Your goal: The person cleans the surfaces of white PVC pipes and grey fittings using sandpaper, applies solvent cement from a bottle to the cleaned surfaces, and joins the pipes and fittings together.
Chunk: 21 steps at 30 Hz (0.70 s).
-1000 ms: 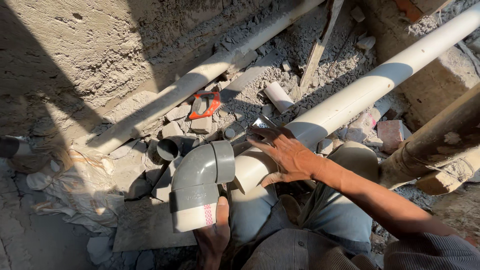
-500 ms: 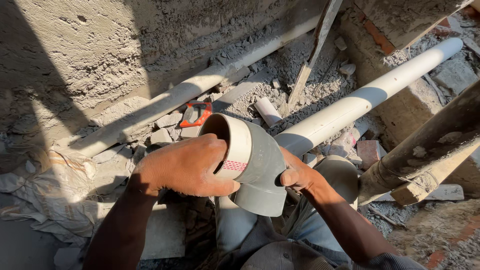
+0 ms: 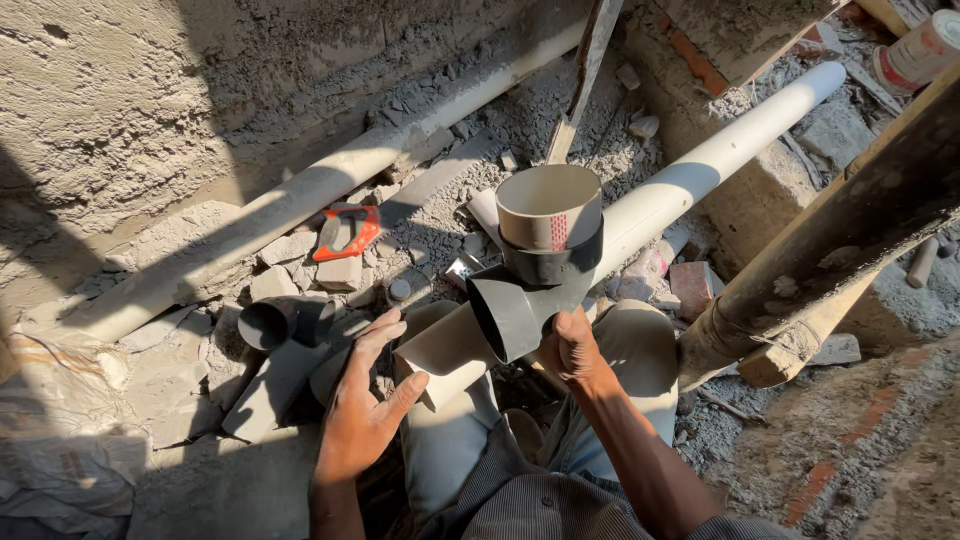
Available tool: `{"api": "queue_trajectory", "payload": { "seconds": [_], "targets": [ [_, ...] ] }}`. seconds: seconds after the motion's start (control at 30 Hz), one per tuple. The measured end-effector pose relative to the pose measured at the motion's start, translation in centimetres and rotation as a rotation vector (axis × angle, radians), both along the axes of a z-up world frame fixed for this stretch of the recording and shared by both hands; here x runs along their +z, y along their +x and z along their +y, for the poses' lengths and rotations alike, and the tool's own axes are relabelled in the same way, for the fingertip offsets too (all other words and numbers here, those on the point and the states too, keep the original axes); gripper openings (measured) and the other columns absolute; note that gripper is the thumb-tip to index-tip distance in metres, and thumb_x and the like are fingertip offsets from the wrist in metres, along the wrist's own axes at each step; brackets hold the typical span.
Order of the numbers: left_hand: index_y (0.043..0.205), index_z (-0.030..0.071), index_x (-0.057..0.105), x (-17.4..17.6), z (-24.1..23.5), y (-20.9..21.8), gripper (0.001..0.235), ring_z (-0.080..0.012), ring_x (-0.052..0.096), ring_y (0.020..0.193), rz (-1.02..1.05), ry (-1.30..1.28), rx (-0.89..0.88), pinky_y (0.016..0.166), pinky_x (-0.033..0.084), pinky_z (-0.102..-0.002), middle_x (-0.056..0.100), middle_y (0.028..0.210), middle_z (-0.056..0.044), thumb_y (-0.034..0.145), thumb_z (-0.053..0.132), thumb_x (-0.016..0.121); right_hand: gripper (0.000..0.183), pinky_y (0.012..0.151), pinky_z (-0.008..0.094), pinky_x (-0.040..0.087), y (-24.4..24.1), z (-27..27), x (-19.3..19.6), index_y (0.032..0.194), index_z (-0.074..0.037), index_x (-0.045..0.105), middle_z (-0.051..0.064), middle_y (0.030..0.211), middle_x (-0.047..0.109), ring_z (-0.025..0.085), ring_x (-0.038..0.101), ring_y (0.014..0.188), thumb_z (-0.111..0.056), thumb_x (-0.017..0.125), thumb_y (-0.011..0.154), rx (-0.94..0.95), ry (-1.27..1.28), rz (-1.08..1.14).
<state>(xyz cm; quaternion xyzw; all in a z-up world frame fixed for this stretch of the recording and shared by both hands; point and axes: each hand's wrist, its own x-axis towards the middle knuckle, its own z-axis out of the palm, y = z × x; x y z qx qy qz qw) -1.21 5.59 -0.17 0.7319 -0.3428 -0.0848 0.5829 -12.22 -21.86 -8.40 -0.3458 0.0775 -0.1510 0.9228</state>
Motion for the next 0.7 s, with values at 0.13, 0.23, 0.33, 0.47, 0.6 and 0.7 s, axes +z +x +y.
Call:
{"api": "queue_trajectory", "payload": {
  "seconds": [0.13, 0.23, 0.33, 0.47, 0.6, 0.7],
  "targets": [
    [0.142, 0.001, 0.049, -2.4, -0.3, -1.6, 0.064, -0.0319, 0.048, 0.143, 0.114, 0.114, 0.011, 0.111, 0.040, -0.041, 0.048, 0.153, -0.021, 0.088, 0.022, 0.076, 0.097, 0.107, 0.048, 0.052, 1.2, 0.1, 0.3, 0.150, 0.001, 0.045, 0.016, 0.141, 0.059, 0.030, 0.060, 0.128, -0.038, 0.093, 0.076, 0.056, 0.034, -0.080],
    [0.144, 0.002, 0.047, -3.2, 0.7, -2.2, 0.068, -0.0351, 0.044, 0.145, 0.097, 0.166, 0.046, 0.116, 0.036, -0.043, 0.046, 0.153, -0.023, 0.088, 0.024, 0.077, 0.098, 0.105, 0.051, 0.053, 1.7, -0.7, -0.1, 0.150, 0.001, 0.044, 0.016, 0.139, 0.059, 0.031, 0.061, 0.126, -0.036, 0.094, 0.075, 0.104, 0.000, -0.070],
    [0.145, 0.003, 0.046, -3.4, 1.2, -2.5, 0.071, -0.0358, 0.043, 0.146, 0.154, 0.218, 0.057, 0.115, 0.036, -0.043, 0.045, 0.154, -0.023, 0.086, 0.026, 0.078, 0.097, 0.108, 0.049, 0.052, 1.9, -1.3, -0.5, 0.151, 0.002, 0.044, 0.017, 0.142, 0.060, 0.031, 0.061, 0.128, -0.035, 0.094, 0.076, 0.129, -0.015, -0.130],
    [0.145, 0.004, 0.045, -3.8, 1.7, -2.6, 0.073, -0.0352, 0.044, 0.145, 0.237, 0.248, 0.061, 0.115, 0.036, -0.044, 0.044, 0.157, -0.022, 0.083, 0.024, 0.078, 0.096, 0.109, 0.049, 0.051, 1.9, -1.6, -1.6, 0.152, 0.002, 0.045, 0.016, 0.142, 0.060, 0.031, 0.061, 0.128, -0.032, 0.094, 0.077, 0.137, 0.022, -0.112],
    [0.146, 0.003, 0.045, -4.4, 1.8, -2.6, 0.073, -0.0347, 0.045, 0.145, 0.209, 0.228, 0.065, 0.116, 0.037, -0.043, 0.047, 0.155, -0.022, 0.084, 0.024, 0.078, 0.094, 0.111, 0.048, 0.049, 1.8, -1.8, -1.9, 0.150, 0.001, 0.046, 0.014, 0.142, 0.060, 0.030, 0.061, 0.129, -0.031, 0.094, 0.076, 0.141, 0.037, -0.105],
    [0.146, 0.003, 0.044, -4.6, 1.8, -2.5, 0.075, -0.0345, 0.043, 0.146, 0.249, 0.243, 0.054, 0.116, 0.036, -0.043, 0.045, 0.155, -0.022, 0.083, 0.023, 0.079, 0.092, 0.111, 0.049, 0.049, 2.0, -1.8, -2.1, 0.150, 0.001, 0.047, 0.015, 0.141, 0.061, 0.031, 0.061, 0.129, -0.028, 0.094, 0.076, 0.151, 0.055, -0.124]
  ]
}}
